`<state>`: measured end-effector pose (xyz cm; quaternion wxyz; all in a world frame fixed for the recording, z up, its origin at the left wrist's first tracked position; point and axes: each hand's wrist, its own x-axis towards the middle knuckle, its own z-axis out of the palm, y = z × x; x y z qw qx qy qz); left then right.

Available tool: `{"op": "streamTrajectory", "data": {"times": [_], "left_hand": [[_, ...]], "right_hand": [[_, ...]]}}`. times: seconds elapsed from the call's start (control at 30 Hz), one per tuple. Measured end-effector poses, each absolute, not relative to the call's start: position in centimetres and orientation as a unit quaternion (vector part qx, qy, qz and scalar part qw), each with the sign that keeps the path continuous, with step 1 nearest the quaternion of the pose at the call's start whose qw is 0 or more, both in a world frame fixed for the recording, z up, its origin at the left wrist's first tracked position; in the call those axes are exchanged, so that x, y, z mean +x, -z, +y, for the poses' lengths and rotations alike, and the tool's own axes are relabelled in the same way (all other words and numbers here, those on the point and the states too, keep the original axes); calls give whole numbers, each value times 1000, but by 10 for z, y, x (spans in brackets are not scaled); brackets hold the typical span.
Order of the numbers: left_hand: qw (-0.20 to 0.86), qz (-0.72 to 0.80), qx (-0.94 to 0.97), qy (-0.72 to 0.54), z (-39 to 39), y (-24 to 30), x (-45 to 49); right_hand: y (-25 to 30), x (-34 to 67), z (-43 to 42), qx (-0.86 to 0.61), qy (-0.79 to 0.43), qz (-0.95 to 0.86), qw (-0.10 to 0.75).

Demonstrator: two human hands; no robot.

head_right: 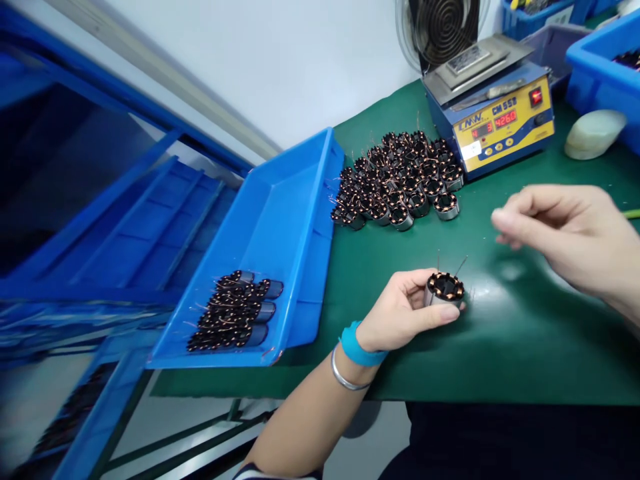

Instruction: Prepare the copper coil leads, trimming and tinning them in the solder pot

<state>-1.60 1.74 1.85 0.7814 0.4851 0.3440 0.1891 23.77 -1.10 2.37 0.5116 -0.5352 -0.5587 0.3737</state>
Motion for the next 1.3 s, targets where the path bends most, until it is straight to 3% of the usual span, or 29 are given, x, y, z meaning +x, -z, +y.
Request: {"op": "streamTrajectory", "data": {"times": [0.13,0.2,0.33,0.6,0.87,1.1,1.3], "left_hand": [[791,333,464,-218,16,-12,-13],[789,323,467,-235,16,-10,-12],[797,315,473,-205,16,-11,-11],[689,348,624,-124,13,-25,-13],[759,362,527,-126,13,-12,-15],[790,341,486,-156,15,-14,-15],[787,365,474,-147,13,-17,-15]], "right_hand": [[-24,231,-18,-436,-514,-652,349],[-22,225,-21,-412,-534,-663,324],[-18,222,-23,-410,-499,-683,340],[-14,208,-29,-414,-348,-750,380],[-28,224,-23,-537,-285,-621,495],[-6,235,-17,-434,-287,-756,397],[-1,228,-18,-384,-294,-789,378]]}}
